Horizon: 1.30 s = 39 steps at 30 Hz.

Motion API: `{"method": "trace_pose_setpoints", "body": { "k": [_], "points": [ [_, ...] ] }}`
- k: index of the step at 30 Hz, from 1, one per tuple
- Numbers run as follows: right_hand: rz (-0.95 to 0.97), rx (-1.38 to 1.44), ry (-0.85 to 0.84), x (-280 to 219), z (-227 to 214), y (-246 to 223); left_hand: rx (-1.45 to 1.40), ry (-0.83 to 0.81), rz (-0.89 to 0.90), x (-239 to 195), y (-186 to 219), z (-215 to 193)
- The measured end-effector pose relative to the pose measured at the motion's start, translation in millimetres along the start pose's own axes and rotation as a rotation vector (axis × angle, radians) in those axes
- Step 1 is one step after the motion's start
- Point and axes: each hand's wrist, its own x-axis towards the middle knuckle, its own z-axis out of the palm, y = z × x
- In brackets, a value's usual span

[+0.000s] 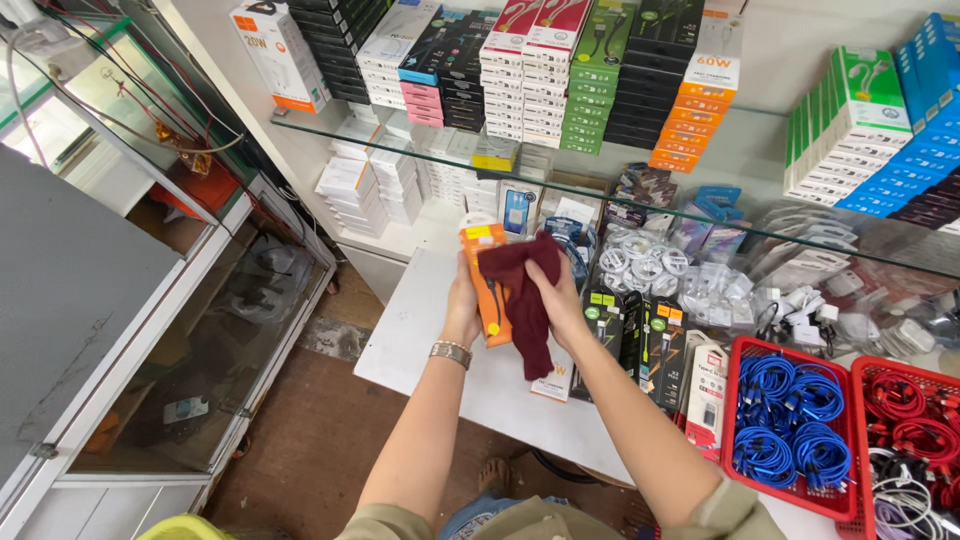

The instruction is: The person wipes the surfaces of various product boxes with a maroon cloth and places them on a glass shelf. The person handles orange, white, black, green, and blue boxes one at a time, wiping each before stacking them on the shelf.

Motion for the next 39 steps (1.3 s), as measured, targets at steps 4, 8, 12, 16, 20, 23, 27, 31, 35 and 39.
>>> {"method": "trace_pose_setpoints", "body": {
  "k": [4, 8, 12, 16, 20, 23, 27, 31, 35, 39],
  "points": [
    [-0.12, -0.162, -0.159, 24.1, 31.6, 0.6, 0.336, 0.142, 0.293, -0.9, -6.1, 5.3],
    [-0.08, -0.197, -0.23, 2.4, 28.7, 36.4, 0.281, 0.276, 0.418, 7.5, 24.8, -10.1],
    [-0.029, -0.34, -0.132, -7.2, 11.9, 94.7, 0.478, 0.504, 0.573, 11.2, 56.8, -22.7],
    [0.056, -0.606, -0.131, 11.2, -19.4, 152.5, 0.583, 0.545, 0.484, 14.6, 58.8, -20.7],
    [0.287, -0.756, -0.229, 48.3, -45.8, 163.6, 0.738, 0.441, 0.398, 22.1, 32.1, -16.0],
    [0.371, -0.335, -0.139, 56.5, -51.3, 123.6, 0.848, 0.344, 0.443, 33.2, 5.5, -1.7],
    [0.207, -0.51, -0.241, 43.5, -65.3, 24.5, 0.827, 0.194, 0.423, 49.0, -22.4, 38.9],
    [-0.051, -0.467, -0.068, 25.6, -84.0, -60.7, 0.751, -0.067, 0.329, 57.1, -40.1, 97.0],
    [-0.298, -0.414, 0.132, 30.4, -105.0, -111.9, 0.76, -0.462, 0.365, 56.4, -45.3, 138.9],
    [-0.466, -0.371, 0.178, 51.2, -129.5, -139.0, 0.754, -0.531, 0.466, 73.2, -45.9, 186.6]
  ]
}}
